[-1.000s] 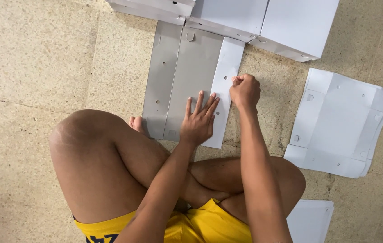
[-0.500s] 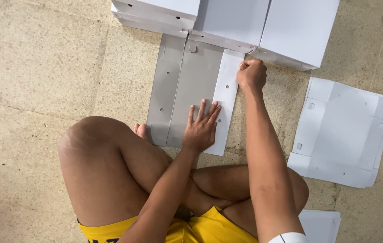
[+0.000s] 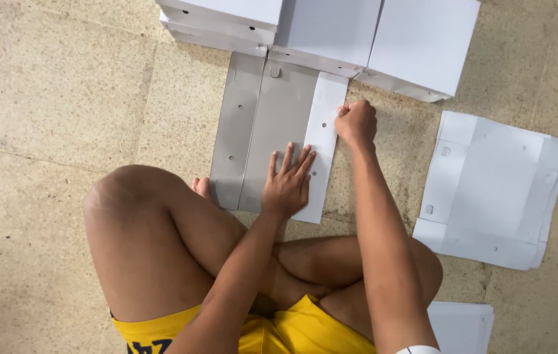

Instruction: The person sits on the floor and assembles a white cardboard box by hand. They fold the side panels and secure the tabs to form the box structure.

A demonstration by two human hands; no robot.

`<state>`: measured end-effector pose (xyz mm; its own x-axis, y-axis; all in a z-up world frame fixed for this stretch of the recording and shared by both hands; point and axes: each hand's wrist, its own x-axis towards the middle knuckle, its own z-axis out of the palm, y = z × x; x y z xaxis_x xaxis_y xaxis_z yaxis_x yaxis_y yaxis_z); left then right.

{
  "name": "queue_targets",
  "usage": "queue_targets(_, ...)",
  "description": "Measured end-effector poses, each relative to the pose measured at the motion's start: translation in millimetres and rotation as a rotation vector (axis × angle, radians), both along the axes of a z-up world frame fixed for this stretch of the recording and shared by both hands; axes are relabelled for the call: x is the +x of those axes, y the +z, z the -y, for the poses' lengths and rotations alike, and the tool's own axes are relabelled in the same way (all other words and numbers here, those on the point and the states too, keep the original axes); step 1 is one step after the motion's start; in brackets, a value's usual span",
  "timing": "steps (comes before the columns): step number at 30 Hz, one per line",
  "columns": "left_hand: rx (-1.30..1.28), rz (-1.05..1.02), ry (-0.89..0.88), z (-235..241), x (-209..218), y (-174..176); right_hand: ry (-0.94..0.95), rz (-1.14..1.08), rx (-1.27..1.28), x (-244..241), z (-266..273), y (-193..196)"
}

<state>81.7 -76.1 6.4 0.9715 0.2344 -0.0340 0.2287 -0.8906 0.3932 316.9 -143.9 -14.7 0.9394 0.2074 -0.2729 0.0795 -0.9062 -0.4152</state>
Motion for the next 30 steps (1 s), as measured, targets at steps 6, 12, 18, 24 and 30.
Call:
queue_targets(6, -0.005, 0.001, -0.003, -1.7, -0.4, 4.6, -0.005, -0.056, -0.028, -68.0, 13.8, 25.7)
queue_targets(12, -0.022, 0.033, 0.002, 0.3, -2.6, 5.0, 0.112, -0.210, -0.016, -181.2, 45.5, 105.2)
queue_targets(18, -0.091, -0.120, -0.013, -6.3, 2.7, 4.7, 0.213, -0.249, -0.047, -226.9, 75.7, 113.5)
queue_targets(24, -0.287, -0.165, 0.225, -53.7, 0.9, 9.0, 0.453, -0.176, -0.101, -244.9, 68.2, 123.1)
queue_targets(30, -0.262, -0.471, 0.739, -86.0, -6.7, -40.7, 0.491, -0.125, -0.309, -252.2, 71.8, 79.4)
